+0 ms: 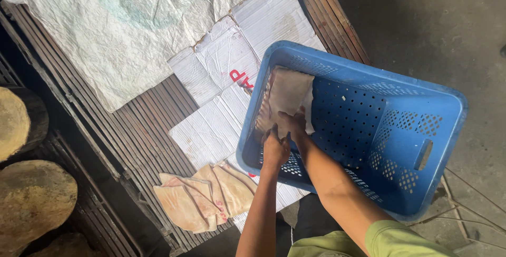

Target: The person takes large, pale sheets of animal skin from a blue basket and hangs them one by one over a metal drying rack. The person repeats this process for several pieces of skin.

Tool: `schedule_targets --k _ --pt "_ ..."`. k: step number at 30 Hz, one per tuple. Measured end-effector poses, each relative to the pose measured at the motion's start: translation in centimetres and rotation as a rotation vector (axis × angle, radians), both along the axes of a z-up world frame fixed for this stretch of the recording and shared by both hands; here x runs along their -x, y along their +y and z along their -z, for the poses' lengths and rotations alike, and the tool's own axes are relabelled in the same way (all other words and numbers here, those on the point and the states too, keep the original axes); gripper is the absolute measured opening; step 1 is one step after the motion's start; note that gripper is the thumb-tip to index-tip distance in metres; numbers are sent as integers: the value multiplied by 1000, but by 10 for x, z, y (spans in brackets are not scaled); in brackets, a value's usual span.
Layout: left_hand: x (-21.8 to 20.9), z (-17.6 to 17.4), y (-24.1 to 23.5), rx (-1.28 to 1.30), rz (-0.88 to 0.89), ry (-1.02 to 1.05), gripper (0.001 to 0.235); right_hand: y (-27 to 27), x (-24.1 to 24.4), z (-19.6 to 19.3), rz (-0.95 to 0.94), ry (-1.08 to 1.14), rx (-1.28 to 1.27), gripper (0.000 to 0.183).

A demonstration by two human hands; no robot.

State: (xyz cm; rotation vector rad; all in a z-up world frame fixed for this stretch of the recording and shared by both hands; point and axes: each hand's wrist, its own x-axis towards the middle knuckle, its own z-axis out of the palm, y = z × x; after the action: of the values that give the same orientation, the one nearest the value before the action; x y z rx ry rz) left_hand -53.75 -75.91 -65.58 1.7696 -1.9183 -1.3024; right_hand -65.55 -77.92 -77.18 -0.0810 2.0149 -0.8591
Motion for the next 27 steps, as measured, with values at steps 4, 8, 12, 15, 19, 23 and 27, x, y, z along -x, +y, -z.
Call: schedule_targets --k 4,8,12,15,19,23,27 --pt "0 22 -5 33 4 27 67 -1 1 16 -117 59 -25 66" --pt "11 19 -25 -21 -25 44 73 -18 2 42 77 -270 119 51" --pt "23 -12 -51 208 -175 252 79 -15 19 39 -32 -487 432 41" --pt "25 -31 -75 -442 -422 33 74 19 53 1 -303 -403 518 42" --pt "23 -42 -71 -880 -374 841 70 114 133 -103 -1178 -197 412 47" --pt "41 -43 -23 -1023 -427 1014 47 154 167 -158 -1291 -344 217 42" --pt "44 -67 26 -694 -173 764 23 104 223 -134 -1240 -349 -63 36"
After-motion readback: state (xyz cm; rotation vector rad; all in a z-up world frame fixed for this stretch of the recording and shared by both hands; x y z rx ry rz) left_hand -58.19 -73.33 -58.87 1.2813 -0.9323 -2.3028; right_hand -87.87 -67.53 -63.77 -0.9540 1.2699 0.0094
